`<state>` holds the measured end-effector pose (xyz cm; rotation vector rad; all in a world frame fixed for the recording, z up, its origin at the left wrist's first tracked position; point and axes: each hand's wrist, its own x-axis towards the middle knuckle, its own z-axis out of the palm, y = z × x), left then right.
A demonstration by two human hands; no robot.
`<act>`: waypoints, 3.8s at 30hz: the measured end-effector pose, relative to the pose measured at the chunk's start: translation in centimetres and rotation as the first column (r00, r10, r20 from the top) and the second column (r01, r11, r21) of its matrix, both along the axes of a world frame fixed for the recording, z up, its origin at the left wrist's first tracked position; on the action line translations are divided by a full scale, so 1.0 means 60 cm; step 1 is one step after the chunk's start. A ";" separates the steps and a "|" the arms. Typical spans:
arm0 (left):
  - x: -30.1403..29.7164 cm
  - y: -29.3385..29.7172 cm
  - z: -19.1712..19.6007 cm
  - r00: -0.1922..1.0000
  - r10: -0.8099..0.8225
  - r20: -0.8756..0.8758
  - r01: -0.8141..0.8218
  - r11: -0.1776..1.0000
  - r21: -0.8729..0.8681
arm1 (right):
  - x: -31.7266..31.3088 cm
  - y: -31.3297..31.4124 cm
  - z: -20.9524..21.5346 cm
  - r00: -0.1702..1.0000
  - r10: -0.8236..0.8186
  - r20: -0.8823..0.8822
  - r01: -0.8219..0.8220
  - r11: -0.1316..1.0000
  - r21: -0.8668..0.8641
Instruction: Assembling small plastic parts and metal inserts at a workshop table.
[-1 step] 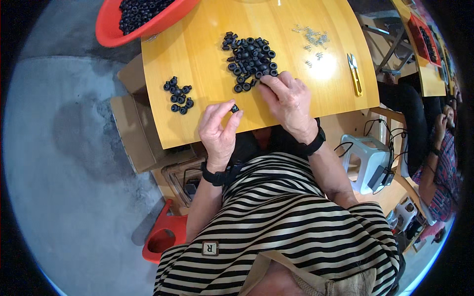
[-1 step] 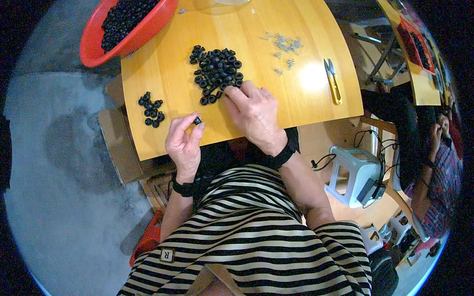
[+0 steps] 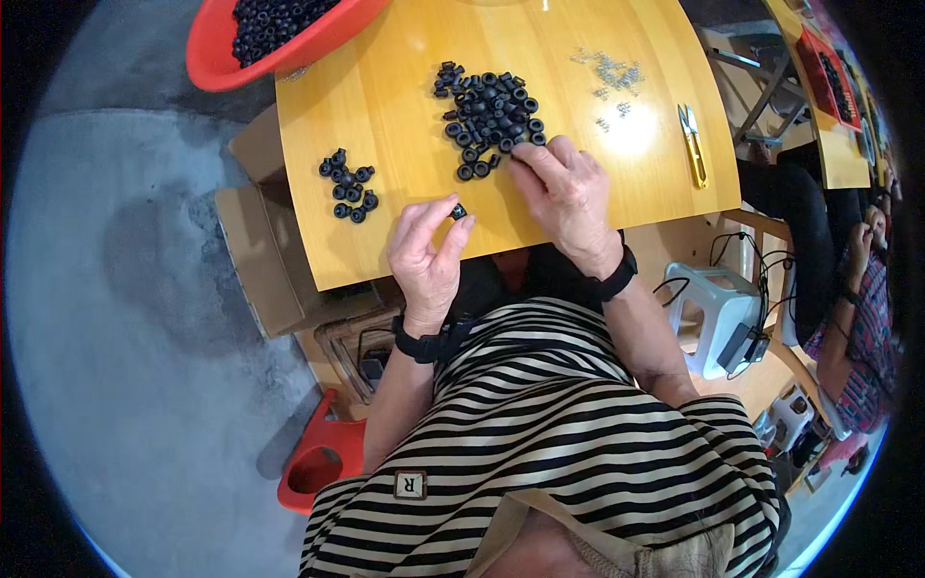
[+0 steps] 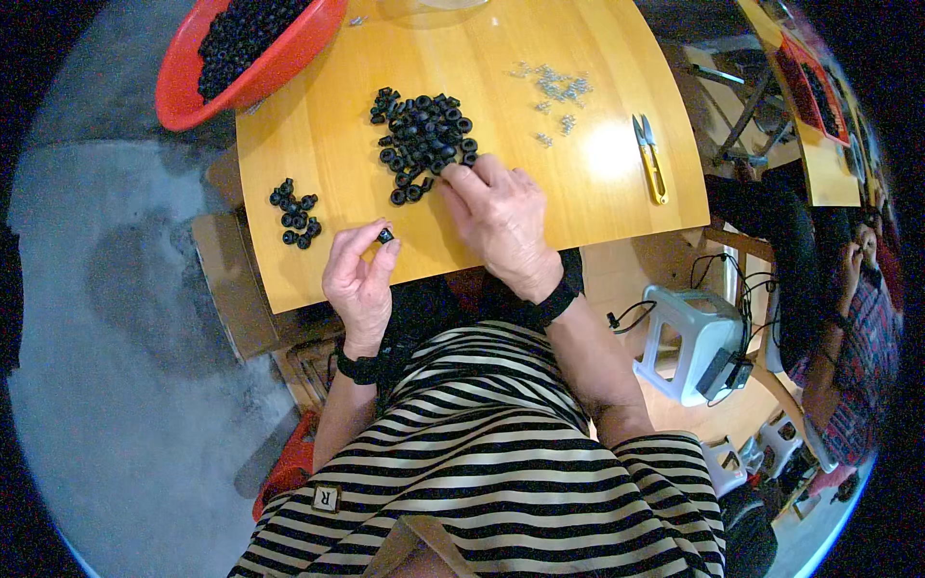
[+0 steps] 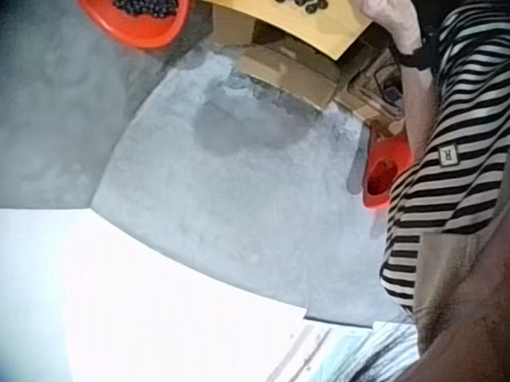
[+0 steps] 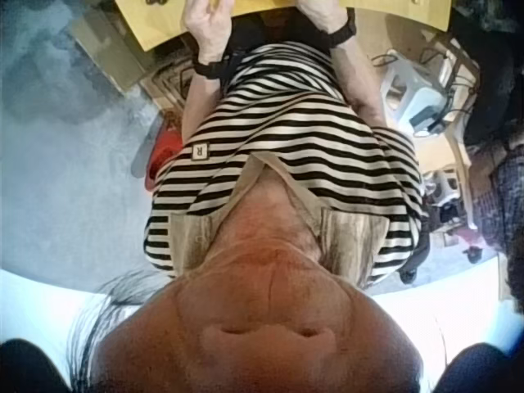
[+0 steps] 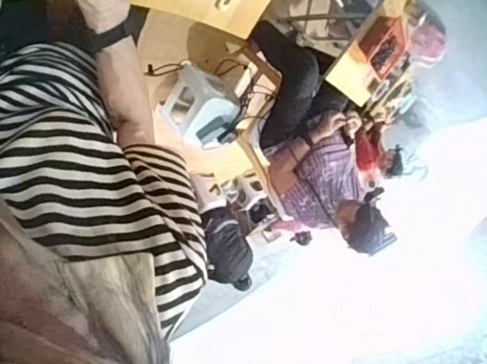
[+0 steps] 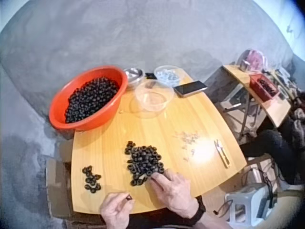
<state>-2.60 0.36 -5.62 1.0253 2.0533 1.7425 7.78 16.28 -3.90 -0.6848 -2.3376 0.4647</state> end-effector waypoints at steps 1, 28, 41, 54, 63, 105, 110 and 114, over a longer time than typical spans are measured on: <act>0.000 0.000 -0.001 1.000 0.002 0.000 -0.002 1.000 0.012 | 0.000 0.006 -0.003 0.999 -0.024 -0.025 0.024 1.000 0.019; 0.020 -0.003 0.060 0.968 -0.101 0.229 0.083 0.993 0.088 | 0.054 -0.010 0.040 0.894 -0.099 -0.437 -0.388 0.314 -0.866; 0.042 -0.017 0.107 0.920 -0.220 0.324 0.202 0.975 0.087 | 0.088 -0.052 0.043 0.733 -0.323 -0.599 -0.679 -0.415 -0.606; 0.043 -0.016 0.103 0.906 -0.269 0.327 0.230 0.961 0.153 | 0.088 -0.053 0.057 0.757 -0.264 -0.597 -0.648 -0.417 -0.637; 0.049 -0.009 0.112 0.911 -0.280 0.302 0.227 0.953 0.199 | 0.088 -0.055 0.048 0.739 -0.205 -0.642 -0.669 -0.335 -0.664; 0.036 -0.004 0.112 0.908 -0.307 0.286 0.277 0.951 0.140 | 0.085 -0.057 0.087 0.769 -0.072 -0.635 -0.617 0.175 -0.767; 0.044 0.003 0.118 0.894 -0.326 0.308 0.257 0.935 0.242 | 0.090 -0.062 0.088 0.798 -0.053 -0.600 -0.578 0.209 -0.788; 0.047 0.002 0.119 0.906 -0.316 0.281 0.263 0.942 0.211 | 0.093 -0.064 0.090 0.800 -0.036 -0.599 -0.573 0.255 -0.779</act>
